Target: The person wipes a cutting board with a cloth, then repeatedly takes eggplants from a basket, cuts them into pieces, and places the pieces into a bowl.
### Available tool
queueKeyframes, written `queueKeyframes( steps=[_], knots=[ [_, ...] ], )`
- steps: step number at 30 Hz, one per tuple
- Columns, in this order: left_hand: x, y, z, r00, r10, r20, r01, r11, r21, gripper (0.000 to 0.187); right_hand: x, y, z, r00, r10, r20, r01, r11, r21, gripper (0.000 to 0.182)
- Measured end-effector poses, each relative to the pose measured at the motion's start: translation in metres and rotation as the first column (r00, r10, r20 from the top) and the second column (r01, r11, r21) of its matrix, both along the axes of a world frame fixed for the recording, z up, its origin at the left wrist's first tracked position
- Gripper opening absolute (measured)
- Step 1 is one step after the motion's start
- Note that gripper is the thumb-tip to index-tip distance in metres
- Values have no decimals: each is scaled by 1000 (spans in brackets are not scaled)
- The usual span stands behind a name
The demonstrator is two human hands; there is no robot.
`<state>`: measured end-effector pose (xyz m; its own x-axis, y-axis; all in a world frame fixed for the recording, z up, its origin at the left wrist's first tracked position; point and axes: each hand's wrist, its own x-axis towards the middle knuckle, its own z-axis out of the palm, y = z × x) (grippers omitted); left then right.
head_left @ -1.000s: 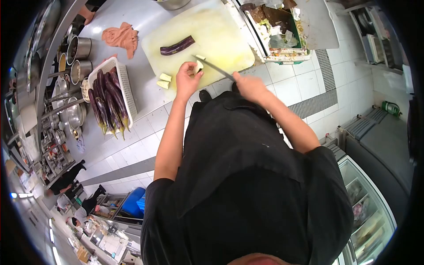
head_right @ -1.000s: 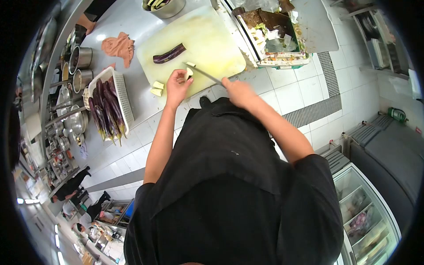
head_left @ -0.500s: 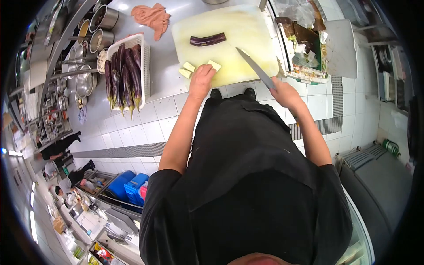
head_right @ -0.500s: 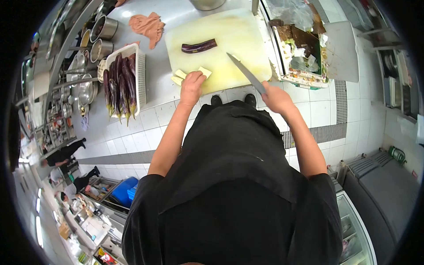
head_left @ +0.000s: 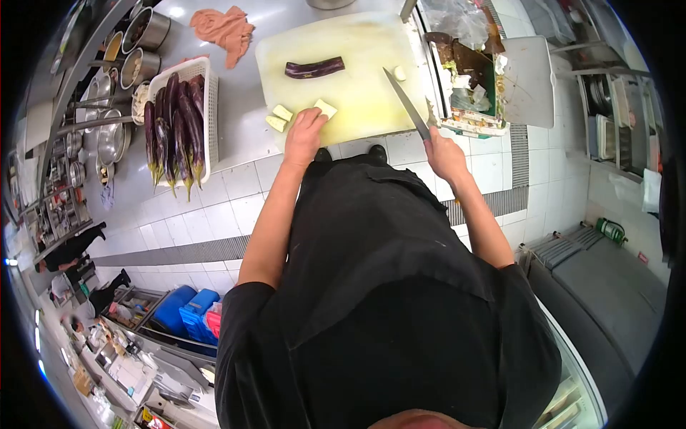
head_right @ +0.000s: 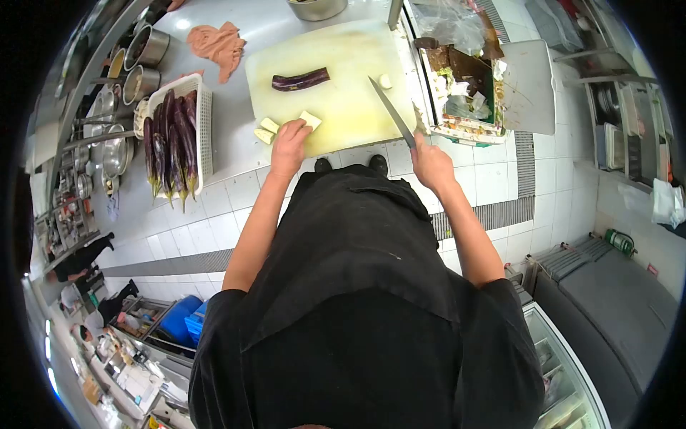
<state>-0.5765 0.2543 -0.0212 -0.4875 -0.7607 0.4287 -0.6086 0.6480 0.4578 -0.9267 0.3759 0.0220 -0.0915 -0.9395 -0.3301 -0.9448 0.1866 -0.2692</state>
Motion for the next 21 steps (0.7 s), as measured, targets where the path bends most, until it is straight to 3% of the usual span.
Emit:
queueKeyframes(
  steps=[1,4,5,7,10,14,16,17,18,19,20,21],
  knots=[
    [-1,-1,1,1000,6,4,-6,1000,1,32,11,-5,19,1000,6,4,-6,1000,1,29],
    [-8,-5,6,1000,-24,9,24,1000,-5,33,45,-8,52,963,269,-31,-265,960,89,18],
    [-10,-6,7,1000,-28,11,29,1000,-5,32,54,-8,53,962,269,-33,-265,960,91,18],
    [-10,-7,7,1000,-24,15,24,1000,-3,32,71,-11,50,942,337,4,-337,940,56,21],
    [-7,-3,5,1000,-27,-13,27,1000,10,31,91,-24,16,949,310,60,-310,951,-10,25],
    [3,-7,-1,1000,4,11,-4,1000,20,29,99,-55,-4,927,369,65,-370,929,4,23],
    [13,6,6,999,4,35,-5,999,33,33,85,-52,16,913,260,314,-259,965,-46,22],
    [14,13,15,961,276,-10,-275,961,15,43,74,-51,25,913,261,313,-258,965,-53,22],
    [13,14,21,850,523,-60,-523,852,14,54,61,-45,34,904,156,397,-188,981,43,24],
    [12,11,13,851,522,-60,-522,853,12,54,49,-39,38,882,44,469,-127,981,146,27],
    [12,10,-2,840,538,-73,-526,840,135,66,37,-36,36,881,45,470,-128,981,145,27],
    [10,9,-11,828,555,-82,-521,815,255,78,28,-33,32,809,-112,576,-82,950,300,27]
  ],
)
